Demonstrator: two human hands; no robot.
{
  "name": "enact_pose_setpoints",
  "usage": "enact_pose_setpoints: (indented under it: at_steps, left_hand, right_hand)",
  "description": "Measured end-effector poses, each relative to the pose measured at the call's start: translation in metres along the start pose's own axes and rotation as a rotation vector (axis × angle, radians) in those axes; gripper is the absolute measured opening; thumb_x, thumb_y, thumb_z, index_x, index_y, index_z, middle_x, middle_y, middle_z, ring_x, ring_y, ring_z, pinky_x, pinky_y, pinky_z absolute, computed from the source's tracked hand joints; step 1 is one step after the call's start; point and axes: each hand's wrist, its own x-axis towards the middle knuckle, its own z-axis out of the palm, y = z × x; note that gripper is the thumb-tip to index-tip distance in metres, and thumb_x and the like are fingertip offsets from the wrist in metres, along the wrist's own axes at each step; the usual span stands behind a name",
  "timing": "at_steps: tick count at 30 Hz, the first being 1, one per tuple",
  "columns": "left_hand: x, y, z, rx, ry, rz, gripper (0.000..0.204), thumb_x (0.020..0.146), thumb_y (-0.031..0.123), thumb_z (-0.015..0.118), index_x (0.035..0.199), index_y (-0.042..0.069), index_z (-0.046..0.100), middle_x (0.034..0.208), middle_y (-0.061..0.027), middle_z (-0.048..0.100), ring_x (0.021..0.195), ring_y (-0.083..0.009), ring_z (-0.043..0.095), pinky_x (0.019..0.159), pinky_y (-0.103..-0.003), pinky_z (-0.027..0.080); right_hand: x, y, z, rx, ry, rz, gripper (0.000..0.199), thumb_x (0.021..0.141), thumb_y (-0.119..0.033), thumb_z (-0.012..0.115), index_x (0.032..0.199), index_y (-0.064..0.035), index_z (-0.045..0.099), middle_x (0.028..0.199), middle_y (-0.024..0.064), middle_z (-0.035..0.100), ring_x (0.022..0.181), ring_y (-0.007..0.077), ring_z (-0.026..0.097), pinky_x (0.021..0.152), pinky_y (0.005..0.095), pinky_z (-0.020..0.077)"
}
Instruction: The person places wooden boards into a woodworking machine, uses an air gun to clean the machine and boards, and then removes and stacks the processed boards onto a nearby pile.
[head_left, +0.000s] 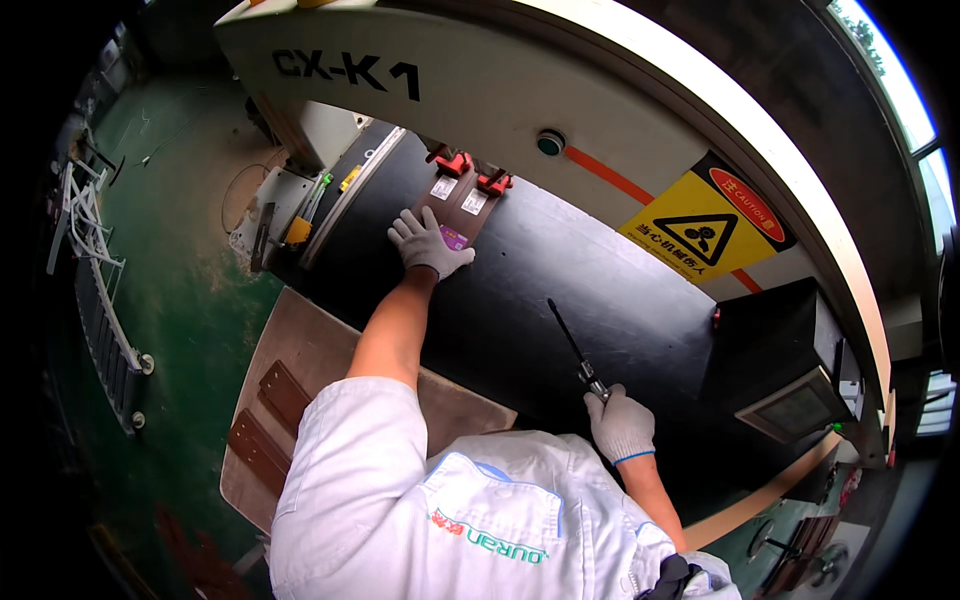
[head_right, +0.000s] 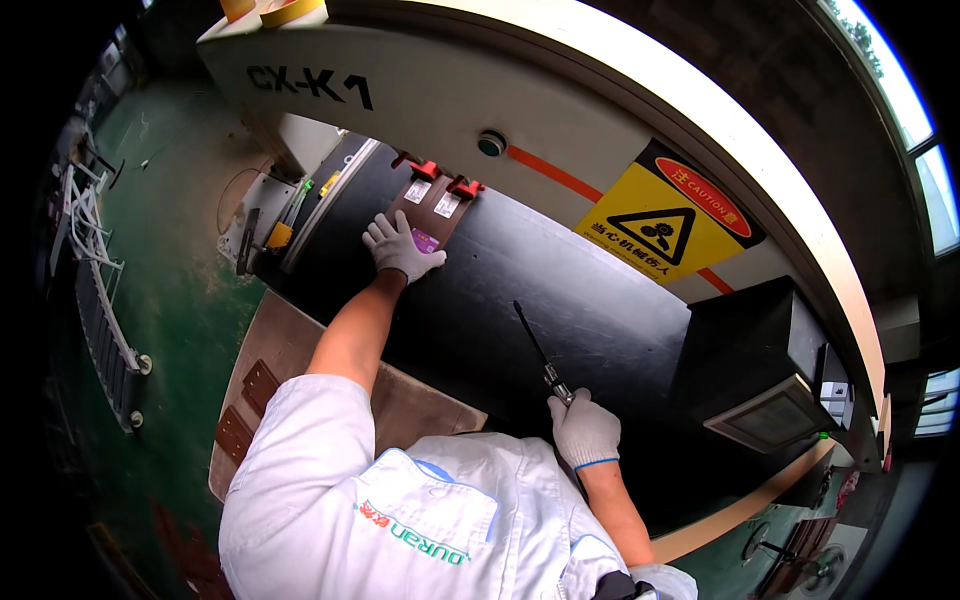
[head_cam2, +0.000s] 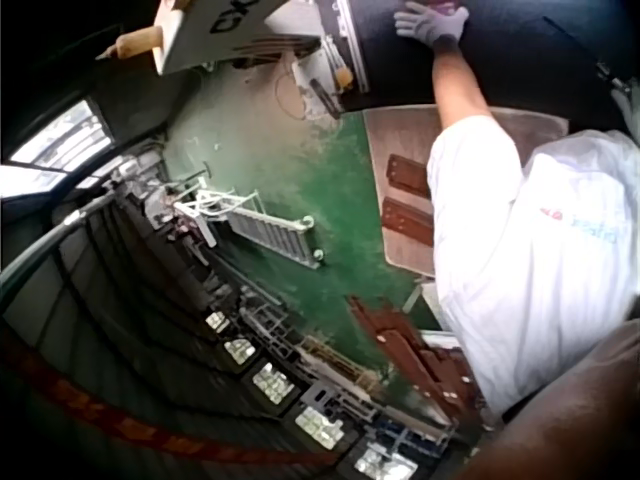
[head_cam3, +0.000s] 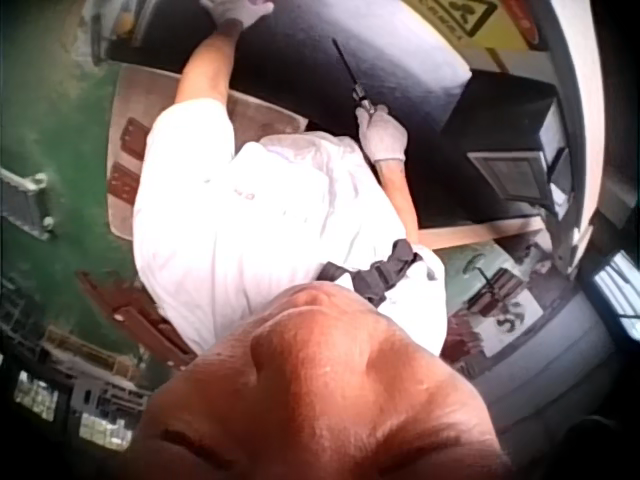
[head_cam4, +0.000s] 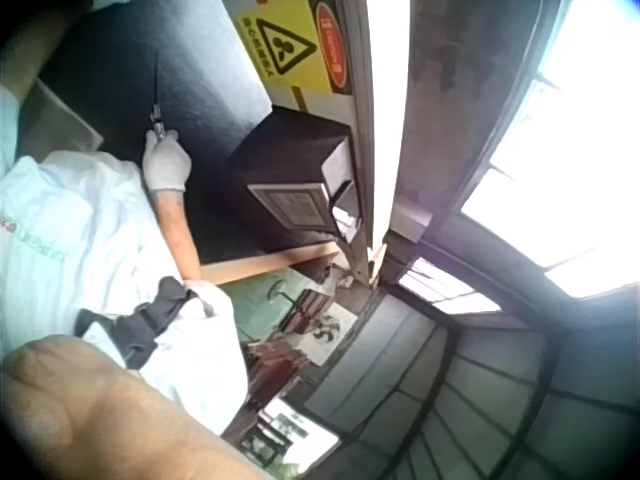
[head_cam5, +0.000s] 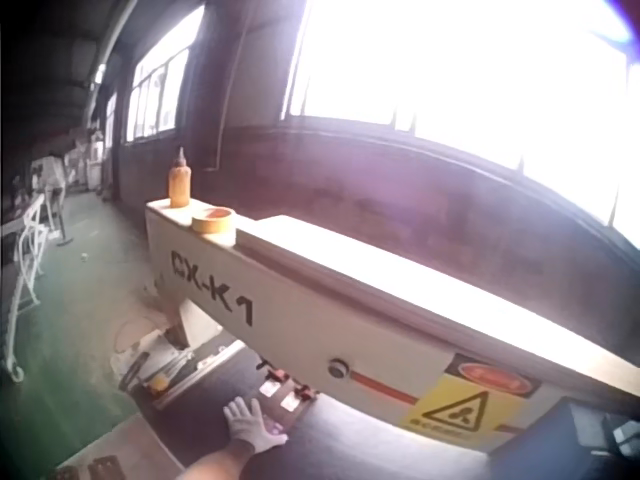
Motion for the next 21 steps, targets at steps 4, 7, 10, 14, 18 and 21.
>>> enact_pose_setpoints:
  at_steps: [4, 7, 10, 14, 18, 21]
  left_hand:
    - [-0.001, -0.002, -0.002, -0.020, 0.003, 0.000, 0.124, 0.063, 0.071, 0.079, 0.159, 0.006, 0.035, 0.144, -0.0211, 0.041, 0.135, -0.0378, 0.036, 0.116, -0.049, 0.023]
    - [-0.002, -0.002, 0.000, -0.030, 0.012, -0.004, 0.123, 0.062, 0.070, 0.079, 0.158, 0.007, 0.035, 0.142, -0.0205, 0.042, 0.134, -0.0371, 0.036, 0.114, -0.048, 0.024]
    - [-0.003, 0.001, -0.007, -0.042, -0.013, -0.011, 0.121, 0.060, 0.068, 0.081, 0.155, 0.007, 0.036, 0.140, -0.0196, 0.043, 0.134, -0.0370, 0.037, 0.114, -0.047, 0.024]
    - [-0.003, 0.003, -0.012, -0.061, -0.044, -0.023, 0.126, 0.058, 0.065, 0.086, 0.157, 0.007, 0.033, 0.144, -0.0216, 0.041, 0.137, -0.0377, 0.037, 0.117, -0.047, 0.025]
    - [-0.020, 0.011, -0.011, -0.115, -0.029, -0.084, 0.124, 0.056, 0.063, 0.087, 0.155, 0.009, 0.035, 0.146, -0.0229, 0.041, 0.137, -0.0389, 0.038, 0.116, -0.049, 0.028]
    - [-0.086, 0.057, -0.002, -0.137, -0.011, -0.068, 0.128, 0.056, 0.065, 0.086, 0.158, 0.008, 0.033, 0.150, -0.0266, 0.038, 0.142, -0.0433, 0.035, 0.120, -0.053, 0.024]
  right_hand:
    - [-0.016, 0.029, 0.009, 0.225, -0.134, 0.091, 0.053, 0.101, -0.049, 0.057, 0.107, 0.0026, 0.065, 0.090, 0.0268, 0.074, 0.090, 0.0472, 0.072, 0.082, 0.0536, 0.0553]
    - [-0.032, 0.044, 0.016, 0.326, -0.168, 0.122, 0.058, 0.100, -0.053, 0.056, 0.111, 0.0023, 0.067, 0.098, 0.0278, 0.074, 0.098, 0.0473, 0.070, 0.086, 0.0528, 0.0536]
    - [-0.040, 0.052, 0.017, 0.272, -0.201, 0.153, 0.060, 0.100, -0.055, 0.055, 0.112, 0.0022, 0.067, 0.098, 0.0275, 0.074, 0.099, 0.0471, 0.070, 0.086, 0.0524, 0.0538]
    - [-0.047, 0.069, 0.018, 0.294, -0.224, 0.170, 0.061, 0.100, -0.056, 0.054, 0.113, 0.0025, 0.067, 0.100, 0.0269, 0.074, 0.099, 0.0462, 0.071, 0.087, 0.0514, 0.0538]
    - [-0.047, 0.090, 0.017, 0.317, -0.189, 0.157, 0.063, 0.100, -0.057, 0.054, 0.113, 0.0027, 0.067, 0.103, 0.0266, 0.074, 0.101, 0.0449, 0.071, 0.089, 0.0501, 0.0535]
    - [-0.041, 0.110, 0.026, 0.377, -0.137, 0.122, 0.062, 0.098, -0.053, 0.057, 0.111, 0.0058, 0.068, 0.098, 0.0279, 0.073, 0.096, 0.0441, 0.071, 0.087, 0.0485, 0.0529]
